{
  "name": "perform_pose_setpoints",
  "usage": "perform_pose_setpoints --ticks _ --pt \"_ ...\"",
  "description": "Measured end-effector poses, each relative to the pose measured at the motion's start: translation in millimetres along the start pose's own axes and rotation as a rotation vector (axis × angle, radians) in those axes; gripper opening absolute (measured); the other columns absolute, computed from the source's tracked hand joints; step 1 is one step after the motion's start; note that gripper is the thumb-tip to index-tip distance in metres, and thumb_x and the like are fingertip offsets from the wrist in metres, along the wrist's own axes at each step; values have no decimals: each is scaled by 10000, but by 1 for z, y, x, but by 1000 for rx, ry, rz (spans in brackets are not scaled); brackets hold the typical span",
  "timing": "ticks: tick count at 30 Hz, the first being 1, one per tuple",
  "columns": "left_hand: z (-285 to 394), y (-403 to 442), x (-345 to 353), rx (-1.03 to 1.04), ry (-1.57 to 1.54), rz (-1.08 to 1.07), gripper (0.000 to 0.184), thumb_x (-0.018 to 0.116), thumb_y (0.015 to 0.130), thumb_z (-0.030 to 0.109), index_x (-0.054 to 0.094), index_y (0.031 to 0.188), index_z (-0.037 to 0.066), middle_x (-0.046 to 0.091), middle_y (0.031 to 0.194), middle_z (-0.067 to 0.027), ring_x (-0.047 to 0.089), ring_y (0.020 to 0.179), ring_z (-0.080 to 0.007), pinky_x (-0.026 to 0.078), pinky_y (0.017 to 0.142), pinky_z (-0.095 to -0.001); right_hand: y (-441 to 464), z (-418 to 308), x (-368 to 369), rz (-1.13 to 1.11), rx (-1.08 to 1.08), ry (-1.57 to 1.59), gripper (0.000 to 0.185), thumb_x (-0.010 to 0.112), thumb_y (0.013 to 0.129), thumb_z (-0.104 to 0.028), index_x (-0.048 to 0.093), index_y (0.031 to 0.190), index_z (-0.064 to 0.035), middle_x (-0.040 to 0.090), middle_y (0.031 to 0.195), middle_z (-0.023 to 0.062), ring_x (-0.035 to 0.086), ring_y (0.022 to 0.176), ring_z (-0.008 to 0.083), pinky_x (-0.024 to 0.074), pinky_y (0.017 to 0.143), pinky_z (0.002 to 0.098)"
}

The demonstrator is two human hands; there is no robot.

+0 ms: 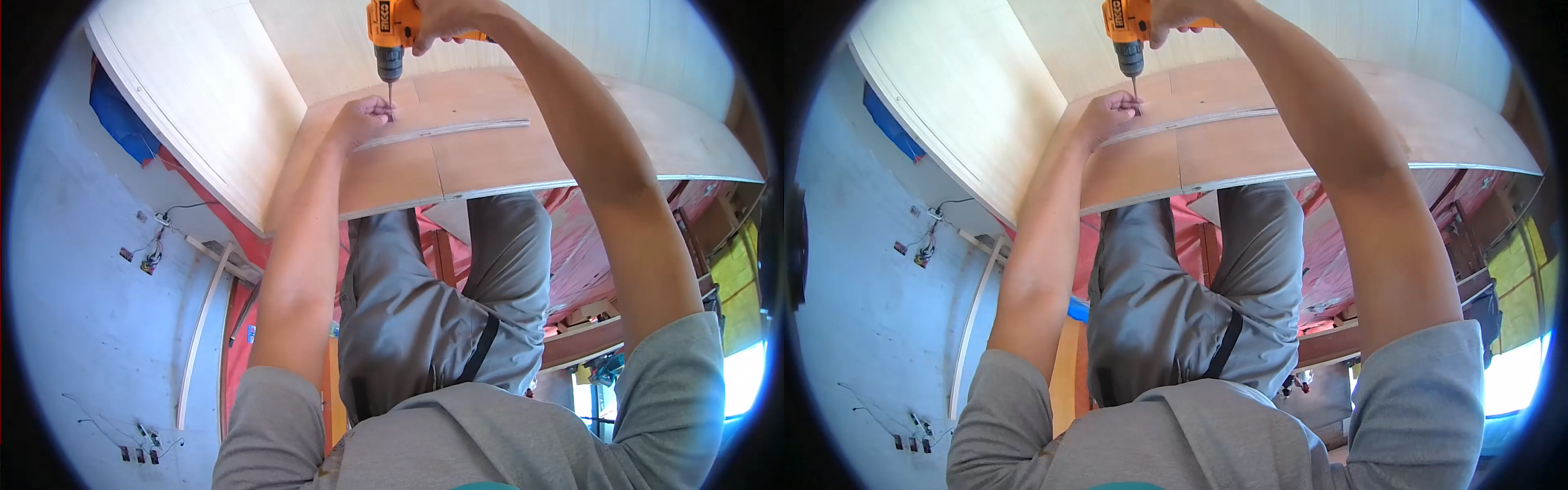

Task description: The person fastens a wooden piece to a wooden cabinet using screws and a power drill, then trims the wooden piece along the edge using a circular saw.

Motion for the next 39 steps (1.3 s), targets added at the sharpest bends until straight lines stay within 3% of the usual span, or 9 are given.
perform_pose_setpoints --ticks 5,16,23,26,28,31,34,36,39 --pt "1 -2 6 -5 78 -8 285 661 971 26 778 1228 -11 795 1084 -68 735 1001 -122 582 914 -269 6 -2 3 -34 42 -67 474 967 730 -292 794 1065 -4 773 879 137 738 764 258 584 667 398" --pt "3 -6 14 -57 36 17 246 757 981 97 792 1199 -11 735 945 30 638 793 -47 538 753 -221 9 4 2 -36 34 -89 472 963 719 -351 793 1009 -19 752 780 104 729 714 242 563 641 402" --pt "1 -4 18 -41 40 47 244 767 981 113 799 1193 -2 726 920 38 619 762 -42 505 693 -219 9 7 3 -59 44 -54 462 965 714 -356 795 993 -29 740 754 97 716 686 241 548 622 401" --pt "-1 -4 19 -69 54 46 264 784 956 165 814 1172 16 777 908 -4 685 799 -65 554 760 -246 10 6 4 -69 52 -81 481 962 723 -364 791 1009 -17 745 777 104 716 691 240 548 622 395" --pt "-2 -3 22 -81 23 52 242 775 979 119 802 1187 -2 738 905 27 619 757 -37 511 701 -215 13 6 2 -76 61 -112 503 961 731 -372 787 1031 -8 754 809 112 719 704 236 548 621 391" --pt "-3 -4 24 -4 62 60 231 783 975 121 807 1168 -3 741 895 23 618 761 -34 510 701 -217 15 -3 -4 -190 -23 13 547 938 789 -411 769 1108 0 759 882 119 725 745 235 559 619 394" --pt "-1 -5 25 -2 48 60 223 791 972 127 813 1156 3 747 889 24 623 765 -38 507 692 -225 17 -15 -14 -461 105 169 540 863 897 -392 716 1230 6 758 938 135 746 802 250 611 648 410" --pt "3 -7 24 -11 49 63 221 794 970 132 817 1155 12 755 890 19 632 768 -45 511 695 -233 25 -9 -13 -623 228 413 469 777 975 -324 656 1284 7 753 936 154 766 828 266 660 692 443" --pt "14 -12 20 -33 75 80 217 803 964 139 826 1153 35 763 887 10 649 773 -58 521 701 -252 39 -7 -10 -655 288 422 405 752 979 -225 613 1286 1 753 984 188 779 848 265 680 718 451"
Point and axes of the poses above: each hand's wrist, its own y-axis towards the middle knuckle, its own x-axis out of the palm, z = x × y, the point moved 2 cm from there along y, towards the middle knuckle
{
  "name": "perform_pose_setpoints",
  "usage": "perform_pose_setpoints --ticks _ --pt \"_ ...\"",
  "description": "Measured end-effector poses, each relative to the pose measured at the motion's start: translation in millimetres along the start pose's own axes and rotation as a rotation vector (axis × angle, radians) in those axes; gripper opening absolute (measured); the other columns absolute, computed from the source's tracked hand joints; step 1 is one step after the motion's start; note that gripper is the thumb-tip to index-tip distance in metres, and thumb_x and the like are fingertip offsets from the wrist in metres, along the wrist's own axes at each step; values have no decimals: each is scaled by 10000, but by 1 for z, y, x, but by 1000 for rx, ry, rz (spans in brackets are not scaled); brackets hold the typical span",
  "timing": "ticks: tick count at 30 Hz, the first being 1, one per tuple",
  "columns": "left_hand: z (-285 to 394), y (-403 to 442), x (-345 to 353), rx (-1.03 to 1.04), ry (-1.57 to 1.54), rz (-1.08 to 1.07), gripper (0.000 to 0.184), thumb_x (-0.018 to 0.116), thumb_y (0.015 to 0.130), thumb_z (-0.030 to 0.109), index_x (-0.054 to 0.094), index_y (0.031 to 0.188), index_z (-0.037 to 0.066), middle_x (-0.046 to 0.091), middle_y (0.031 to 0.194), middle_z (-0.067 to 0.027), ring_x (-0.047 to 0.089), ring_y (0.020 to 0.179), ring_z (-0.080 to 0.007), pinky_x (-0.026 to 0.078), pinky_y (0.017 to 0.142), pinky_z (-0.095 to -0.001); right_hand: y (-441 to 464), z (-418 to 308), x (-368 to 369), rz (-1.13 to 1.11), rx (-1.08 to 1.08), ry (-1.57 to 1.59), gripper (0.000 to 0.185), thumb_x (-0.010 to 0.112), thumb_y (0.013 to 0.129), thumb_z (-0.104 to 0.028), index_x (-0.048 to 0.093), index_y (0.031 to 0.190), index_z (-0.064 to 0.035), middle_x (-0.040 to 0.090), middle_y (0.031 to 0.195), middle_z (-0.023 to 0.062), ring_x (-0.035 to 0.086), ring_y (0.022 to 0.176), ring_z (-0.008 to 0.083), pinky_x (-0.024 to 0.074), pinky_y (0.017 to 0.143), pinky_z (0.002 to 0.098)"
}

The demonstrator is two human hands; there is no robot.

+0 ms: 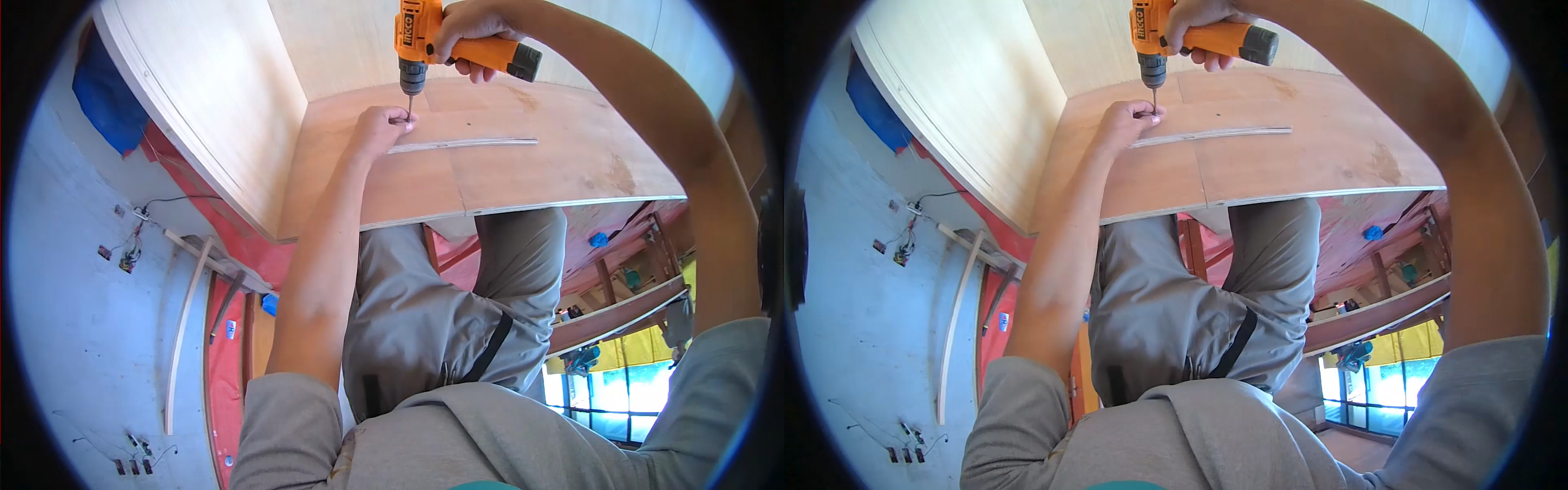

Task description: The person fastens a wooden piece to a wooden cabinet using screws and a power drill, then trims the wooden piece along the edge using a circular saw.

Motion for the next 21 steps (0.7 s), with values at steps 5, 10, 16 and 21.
perform_pose_setpoints --ticks 5,10,16,21 --pt "2 0 0 -28 21 27 216 810 956 146 835 1152 59 773 876 -9 667 778 -79 539 717 -284 20 -5 -8 -4 107 -38 393 787 923 -135 647 1267 -4 750 1065 176 749 813 237 660 712 394" --pt "4 1 -1 6 -3 5 218 791 934 124 833 1138 59 815 943 -115 759 838 -175 591 774 -339 -8 -21 19 225 151 -142 435 782 777 -175 688 1184 -56 675 833 99 683 679 234 581 611 437" --pt "4 0 2 91 -4 43 199 765 919 91 839 1101 58 816 949 -150 783 871 -240 597 815 -367 -15 -38 31 220 151 -192 499 783 774 -147 649 1244 -48 634 816 78 638 625 186 569 572 410" --pt "-12 28 -13 111 -9 -28 296 691 950 70 792 1226 49 817 1098 -150 780 973 -224 605 853 -370 -10 -43 28 243 164 -227 516 778 760 -130 645 1251 -46 637 811 80 643 610 187 570 569 411"
Point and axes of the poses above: each hand's wrist, its own y-axis towards the middle knuckle, its own x-axis out of the palm, z = x × y, the point moved 2 cm from there along y, towards the middle knuckle
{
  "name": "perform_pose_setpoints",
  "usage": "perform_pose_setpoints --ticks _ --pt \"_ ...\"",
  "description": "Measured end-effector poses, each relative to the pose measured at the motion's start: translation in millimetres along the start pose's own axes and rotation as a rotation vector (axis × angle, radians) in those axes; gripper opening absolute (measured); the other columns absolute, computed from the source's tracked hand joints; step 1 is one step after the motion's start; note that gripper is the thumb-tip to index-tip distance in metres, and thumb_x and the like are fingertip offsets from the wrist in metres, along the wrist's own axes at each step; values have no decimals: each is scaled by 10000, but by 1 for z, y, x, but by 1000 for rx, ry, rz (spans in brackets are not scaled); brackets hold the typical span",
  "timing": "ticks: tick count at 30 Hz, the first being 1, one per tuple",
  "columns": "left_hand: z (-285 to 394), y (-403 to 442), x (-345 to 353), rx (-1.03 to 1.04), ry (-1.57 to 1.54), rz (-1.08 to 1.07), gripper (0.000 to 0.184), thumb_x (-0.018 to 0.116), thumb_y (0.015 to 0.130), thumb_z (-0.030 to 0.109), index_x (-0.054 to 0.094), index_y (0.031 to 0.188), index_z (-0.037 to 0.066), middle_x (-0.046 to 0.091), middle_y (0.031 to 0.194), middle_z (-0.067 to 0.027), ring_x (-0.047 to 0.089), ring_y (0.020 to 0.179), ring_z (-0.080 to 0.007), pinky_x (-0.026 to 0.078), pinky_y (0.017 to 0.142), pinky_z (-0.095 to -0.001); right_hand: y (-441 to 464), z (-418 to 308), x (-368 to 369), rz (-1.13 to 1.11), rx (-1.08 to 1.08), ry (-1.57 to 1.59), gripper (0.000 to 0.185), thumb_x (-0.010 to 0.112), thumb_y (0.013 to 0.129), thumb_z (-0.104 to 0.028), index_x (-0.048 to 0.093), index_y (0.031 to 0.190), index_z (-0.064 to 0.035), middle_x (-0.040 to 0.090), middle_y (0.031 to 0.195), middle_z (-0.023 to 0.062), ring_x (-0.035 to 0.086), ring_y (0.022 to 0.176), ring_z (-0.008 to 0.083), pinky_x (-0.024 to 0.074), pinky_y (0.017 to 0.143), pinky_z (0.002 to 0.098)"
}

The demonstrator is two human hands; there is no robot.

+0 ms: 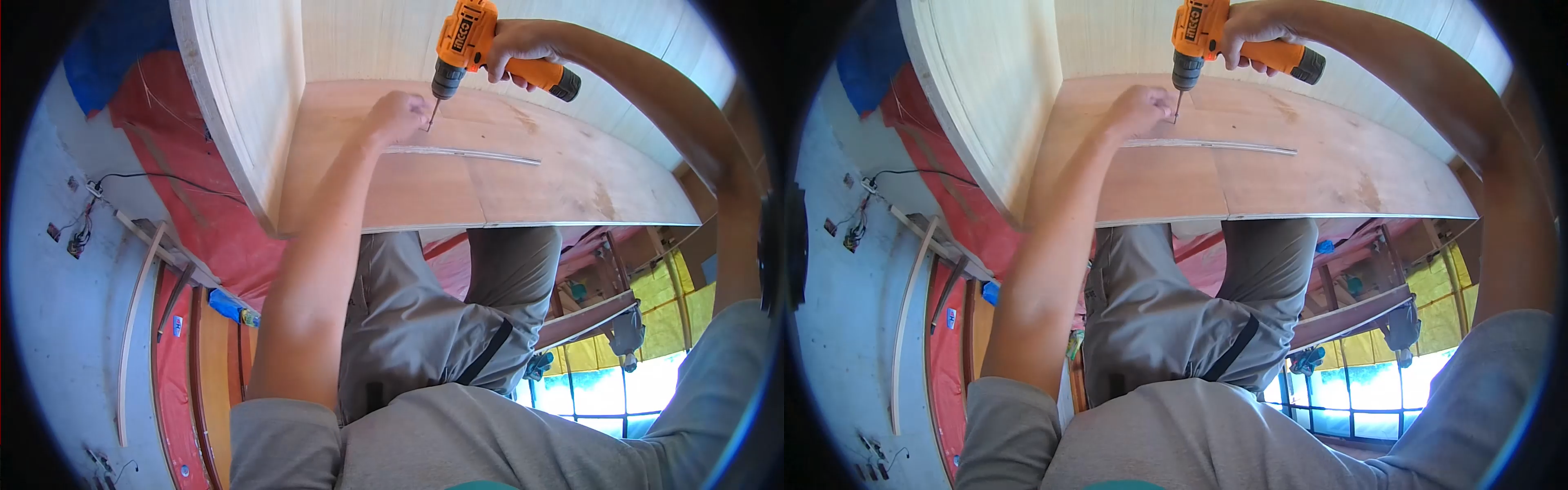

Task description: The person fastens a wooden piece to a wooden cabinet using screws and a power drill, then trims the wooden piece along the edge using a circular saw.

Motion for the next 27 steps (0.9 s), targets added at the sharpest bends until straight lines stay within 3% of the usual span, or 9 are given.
perform_pose_setpoints --ticks 10,12,14,15,17,19,22,25,27 --pt "11 4 -17 -36 -74 -31 518 619 1053 382 678 1392 -5 795 1139 -135 750 1002 -237 591 933 -397 5 -13 8 -24 -98 -110 543 735 697 -56 650 1229 11 627 802 97 623 563 196 541 538 402" --pt "43 16 -29 -177 -678 129 637 589 1059 535 682 1368 -14 788 1125 -156 757 975 -246 587 928 -407 2 -16 6 -28 -94 -156 529 729 690 -45 654 1208 21 628 802 104 627 566 200 537 539 402" --pt "82 27 -45 251 -772 316 680 691 980 616 705 1247 -9 795 1026 -152 773 911 -247 601 893 -402 3 -20 9 -13 -113 -158 514 735 676 -38 659 1181 29 636 794 111 640 573 209 530 545 397" --pt "107 27 -53 248 -770 315 680 691 980 616 705 1247 -9 795 1026 -152 773 911 -247 601 893 -402 5 -20 8 12 -94 -208 502 748 671 -37 657 1162 23 647 789 107 642 573 209 526 550 391" --pt "153 28 -62 287 -423 158 894 662 915 809 591 1466 109 697 1293 -209 720 1155 -308 633 951 -434 14 -10 1 18 -110 -229 479 764 677 -50 657 1139 19 649 785 105 645 578 208 526 556 389" --pt "152 36 -46 340 -369 261 754 693 935 740 628 1321 95 724 1149 -165 728 1023 -260 634 854 -391 32 -1 -3 10 -117 -249 458 779 683 -63 657 1117 15 652 781 102 648 584 208 526 561 386" --pt "154 38 -33 414 -297 429 609 729 961 646 654 1113 61 740 926 -103 722 790 -210 620 675 -354 47 6 -9 -145 -167 -324 379 821 873 -101 704 1215 13 743 1076 139 714 794 195 615 676 344" --pt "153 37 -30 411 -281 450 631 722 958 660 652 1121 54 740 912 -109 724 751 -221 617 635 -364 37 8 -3 -136 -146 -215 360 830 838 -70 746 1177 16 742 1042 109 694 794 171 579 655 328" --pt "154 38 -29 381 -188 457 643 714 954 675 652 1114 56 740 893 -108 724 722 -223 617 608 -365 19 7 4 72 -143 -201 407 802 701 -83 658 1072 1 658 773 100 659 600 207 524 574 377"
Point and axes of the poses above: each hand's wrist, its own y-axis towards the middle knuckle, its own x-axis out of the palm, z = x × y, the point moved 2 cm from there along y, towards the middle knuckle
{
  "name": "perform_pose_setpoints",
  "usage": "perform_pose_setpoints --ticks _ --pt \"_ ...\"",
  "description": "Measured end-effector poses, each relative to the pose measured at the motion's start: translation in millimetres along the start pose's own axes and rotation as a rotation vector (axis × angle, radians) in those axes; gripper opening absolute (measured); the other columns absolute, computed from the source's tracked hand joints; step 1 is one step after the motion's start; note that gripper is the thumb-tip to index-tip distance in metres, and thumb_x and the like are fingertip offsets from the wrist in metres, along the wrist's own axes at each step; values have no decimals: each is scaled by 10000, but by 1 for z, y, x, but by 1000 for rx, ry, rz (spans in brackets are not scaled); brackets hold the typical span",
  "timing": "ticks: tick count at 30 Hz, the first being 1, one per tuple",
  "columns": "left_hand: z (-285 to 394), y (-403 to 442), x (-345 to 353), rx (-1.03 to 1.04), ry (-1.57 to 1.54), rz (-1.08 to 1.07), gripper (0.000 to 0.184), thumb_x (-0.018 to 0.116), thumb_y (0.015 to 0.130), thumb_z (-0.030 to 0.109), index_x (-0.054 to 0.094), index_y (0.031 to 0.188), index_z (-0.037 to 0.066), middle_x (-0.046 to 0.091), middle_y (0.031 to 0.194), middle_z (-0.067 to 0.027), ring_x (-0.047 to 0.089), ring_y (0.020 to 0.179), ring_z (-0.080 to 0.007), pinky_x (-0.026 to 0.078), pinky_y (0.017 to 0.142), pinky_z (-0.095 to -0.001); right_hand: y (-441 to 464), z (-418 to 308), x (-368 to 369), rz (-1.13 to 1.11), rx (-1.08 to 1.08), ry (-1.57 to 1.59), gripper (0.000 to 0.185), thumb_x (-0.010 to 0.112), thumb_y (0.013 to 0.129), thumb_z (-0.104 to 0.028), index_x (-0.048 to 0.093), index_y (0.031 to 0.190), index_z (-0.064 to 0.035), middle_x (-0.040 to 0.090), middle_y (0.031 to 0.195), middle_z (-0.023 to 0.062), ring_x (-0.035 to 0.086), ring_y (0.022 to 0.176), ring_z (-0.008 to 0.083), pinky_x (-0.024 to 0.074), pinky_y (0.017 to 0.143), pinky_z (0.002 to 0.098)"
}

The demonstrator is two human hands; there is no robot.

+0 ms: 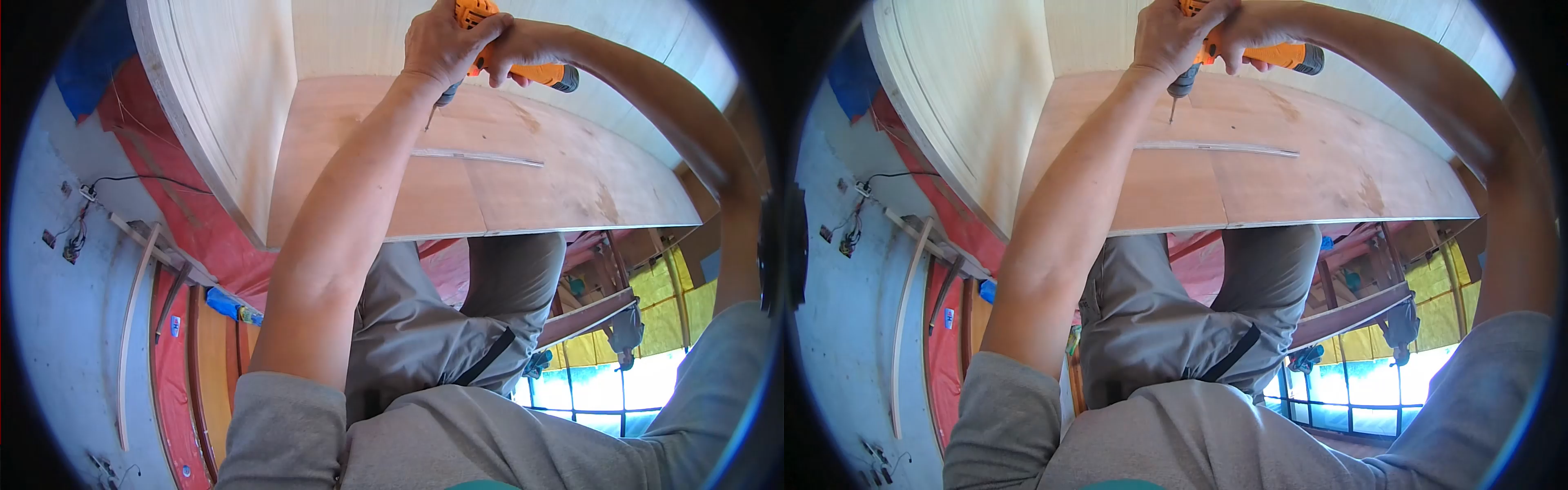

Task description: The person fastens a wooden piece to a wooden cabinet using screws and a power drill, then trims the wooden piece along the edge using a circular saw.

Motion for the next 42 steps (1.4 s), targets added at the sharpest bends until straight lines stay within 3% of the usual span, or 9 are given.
perform_pose_setpoints --ticks 4,6,16,18,28,30,33,36,42 --pt "-3 -2 4 16 12 29 666 702 948 700 650 1108 56 736 874 -108 724 721 -217 613 602 -360 1 2 -2 -13 -27 48 391 820 708 -89 660 1055 -6 672 765 101 667 609 207 521 581 375" --pt "-6 -3 5 3 -30 43 683 701 938 720 650 1099 58 735 865 -113 728 725 -227 612 610 -358 14 1 -9 -216 -33 -38 354 814 847 -45 746 1191 8 744 1015 108 693 801 171 579 666 334" --pt "-5 -7 5 121 -106 116 661 705 953 703 659 1086 57 738 851 -103 734 727 -218 610 604 -354 14 2 -3 -202 -39 -90 369 833 845 -81 753 1197 -3 753 1018 106 686 786 185 567 665 334" --pt "-6 -7 3 5 -58 91 643 715 958 683 661 1082 53 746 872 -114 737 731 -238 607 610 -359 12 1 2 -14 -42 -95 404 828 704 -81 671 1070 -8 686 770 101 665 609 204 517 584 377" --pt "-5 -7 12 36 71 119 612 730 968 644 659 1066 44 749 867 -109 739 726 -229 612 614 -363 22 19 2 -22 -128 -52 397 847 700 -92 713 1065 -14 679 775 96 643 569 199 510 580 378" --pt "-6 -10 10 6 71 143 589 754 969 608 666 1060 33 751 868 -109 737 730 -225 612 625 -361 34 16 -1 -207 -133 -76 436 862 858 -146 747 1255 -5 760 1053 116 682 802 204 561 673 342" --pt "-1 -11 9 44 -11 141 560 776 966 568 669 1052 25 752 867 -109 724 731 -200 605 631 -354 6 9 4 -44 -110 -49 413 863 721 -115 713 1093 -18 678 790 91 646 581 196 516 602 377" --pt "0 -13 19 -26 172 106 635 778 914 616 706 1115 18 796 924 -117 785 848 -239 622 828 -381 14 34 10 -93 -125 47 434 884 753 -145 710 1129 -15 691 821 89 653 607 196 524 627 363" --pt "26 -4 66 22 46 -21 602 823 883 583 686 1061 24 791 898 -116 784 826 -248 625 771 -360 -26 80 6 -8 -89 179 432 883 766 -144 700 1129 3 710 869 114 662 612 206 543 609 364"
Point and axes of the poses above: each hand's wrist, its own y-axis towards the middle knuckle, its own x-axis out of the palm, z = x × y, the point moved 2 cm from there along y, towards the middle knuckle
